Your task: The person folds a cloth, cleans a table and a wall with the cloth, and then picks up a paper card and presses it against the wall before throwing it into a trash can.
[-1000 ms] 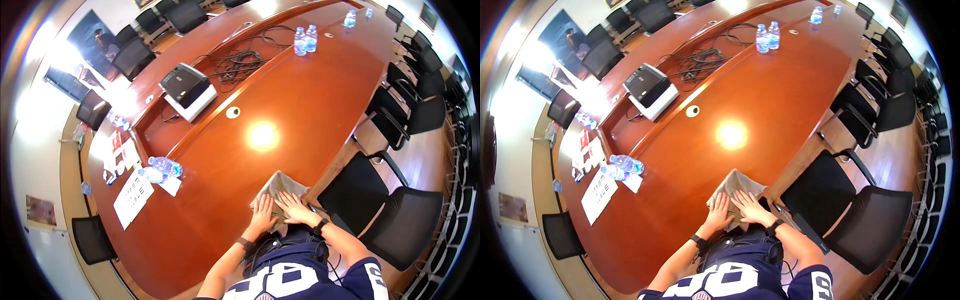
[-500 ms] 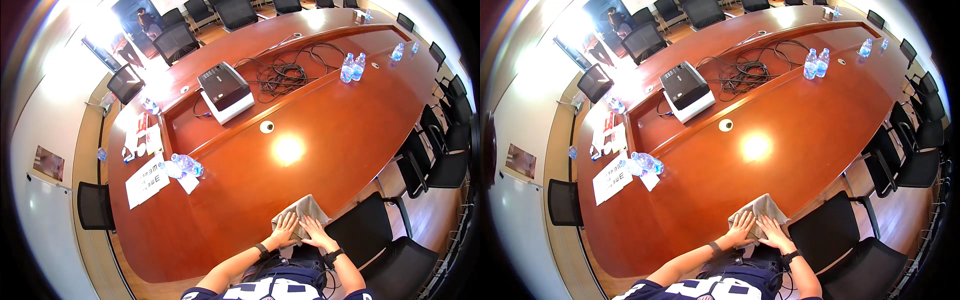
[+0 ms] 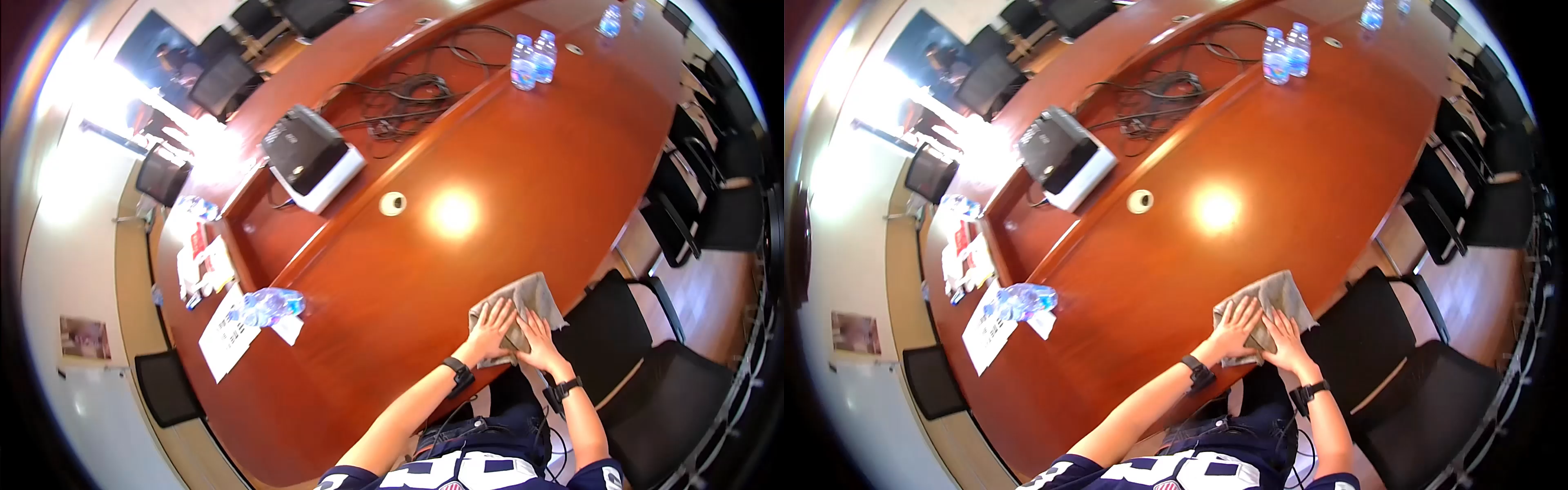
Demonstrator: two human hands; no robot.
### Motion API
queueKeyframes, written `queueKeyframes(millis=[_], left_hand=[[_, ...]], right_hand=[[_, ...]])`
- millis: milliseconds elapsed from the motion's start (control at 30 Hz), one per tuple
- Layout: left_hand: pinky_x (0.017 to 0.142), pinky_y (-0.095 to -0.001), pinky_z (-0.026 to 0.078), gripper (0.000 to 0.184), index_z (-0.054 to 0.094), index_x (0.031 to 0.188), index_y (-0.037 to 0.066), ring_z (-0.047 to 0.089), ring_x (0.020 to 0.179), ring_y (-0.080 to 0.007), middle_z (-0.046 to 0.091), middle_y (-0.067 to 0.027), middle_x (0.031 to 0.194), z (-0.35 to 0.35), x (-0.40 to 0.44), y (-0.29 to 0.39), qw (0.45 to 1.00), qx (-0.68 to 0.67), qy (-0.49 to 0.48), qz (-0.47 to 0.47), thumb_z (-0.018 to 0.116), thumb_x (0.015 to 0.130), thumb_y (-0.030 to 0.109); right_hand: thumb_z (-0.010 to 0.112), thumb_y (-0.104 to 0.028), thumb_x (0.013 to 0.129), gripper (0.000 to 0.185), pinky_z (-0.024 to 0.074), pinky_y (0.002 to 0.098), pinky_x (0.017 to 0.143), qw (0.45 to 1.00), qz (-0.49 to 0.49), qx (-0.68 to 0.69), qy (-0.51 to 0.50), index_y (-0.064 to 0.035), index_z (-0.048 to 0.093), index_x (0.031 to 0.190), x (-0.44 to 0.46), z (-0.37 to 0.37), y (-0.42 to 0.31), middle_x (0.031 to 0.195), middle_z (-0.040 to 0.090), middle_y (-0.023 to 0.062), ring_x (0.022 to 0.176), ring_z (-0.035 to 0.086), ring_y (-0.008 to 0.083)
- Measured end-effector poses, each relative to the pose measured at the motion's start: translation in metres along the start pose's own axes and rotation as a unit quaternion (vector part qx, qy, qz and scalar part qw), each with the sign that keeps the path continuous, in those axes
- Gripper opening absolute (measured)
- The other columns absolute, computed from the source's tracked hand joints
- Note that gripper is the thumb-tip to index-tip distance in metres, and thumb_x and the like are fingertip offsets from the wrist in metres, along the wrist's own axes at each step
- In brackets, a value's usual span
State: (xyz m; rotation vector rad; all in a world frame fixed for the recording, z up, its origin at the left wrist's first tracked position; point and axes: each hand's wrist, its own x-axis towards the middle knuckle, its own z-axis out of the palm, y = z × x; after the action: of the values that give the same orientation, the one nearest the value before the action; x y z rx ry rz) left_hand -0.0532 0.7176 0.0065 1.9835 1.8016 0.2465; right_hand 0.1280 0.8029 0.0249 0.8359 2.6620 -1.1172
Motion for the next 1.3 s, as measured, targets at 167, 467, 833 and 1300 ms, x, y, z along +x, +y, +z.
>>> queueKeyframes(millis=[167, 467, 833, 1300], left_hand=[[0.112, -0.0531, 0.007, 0.112, 0.021, 0.145, 0.007, 0.006, 0.141, -0.0320, 0.012, -0.0148, 0.152, -0.007, 0.056, 0.000, 1.000, -0.018, -0.019, 0.015, 0.073, 0.059, 0.055], [0.112, -0.0539, 0.005, 0.110, 0.019, 0.145, 0.007, 0.004, 0.141, -0.0319, 0.012, -0.0149, 0.152, -0.023, 0.147, -0.005, 0.997, 0.015, -0.049, 0.058, 0.073, 0.061, 0.053], [0.113, -0.0530, 0.006, 0.112, 0.020, 0.145, 0.010, 0.006, 0.142, -0.0300, 0.011, -0.0131, 0.153, -0.033, 0.231, -0.012, 0.994, 0.022, -0.038, 0.101, 0.075, 0.058, 0.052], [0.113, -0.0500, 0.004, 0.112, 0.017, 0.146, 0.009, 0.002, 0.142, -0.0300, 0.008, -0.0129, 0.153, -0.075, 0.417, -0.027, 0.996, 0.052, -0.043, 0.060, 0.071, 0.061, 0.058]], right_hand=[[0.070, -0.022, 0.067, 0.090, 0.0077, 0.0479, 0.113, 0.998, 0.037, 0.025, 0.046, -0.0128, 0.024, 0.143, 0.011, -0.027, 0.019, 0.150, 0.016, 0.0166, 0.140, 0.011, 0.0309], [0.063, -0.017, 0.070, 0.087, 0.0050, 0.0472, 0.113, 0.990, 0.093, 0.037, 0.096, -0.0097, 0.018, 0.144, 0.041, -0.062, 0.058, 0.151, 0.010, 0.0188, 0.141, 0.004, 0.0323], [0.058, -0.020, 0.072, 0.088, 0.0027, 0.0475, 0.113, 0.983, 0.153, 0.010, 0.102, -0.0068, 0.012, 0.145, 0.075, -0.103, 0.096, 0.150, 0.008, 0.0225, 0.141, -0.001, 0.0335], [0.059, -0.022, 0.075, 0.090, 0.0011, 0.0439, 0.114, 0.984, 0.149, -0.030, 0.092, -0.0117, 0.006, 0.147, 0.175, -0.233, 0.214, 0.152, -0.001, 0.0206, 0.142, -0.005, 0.0306]])
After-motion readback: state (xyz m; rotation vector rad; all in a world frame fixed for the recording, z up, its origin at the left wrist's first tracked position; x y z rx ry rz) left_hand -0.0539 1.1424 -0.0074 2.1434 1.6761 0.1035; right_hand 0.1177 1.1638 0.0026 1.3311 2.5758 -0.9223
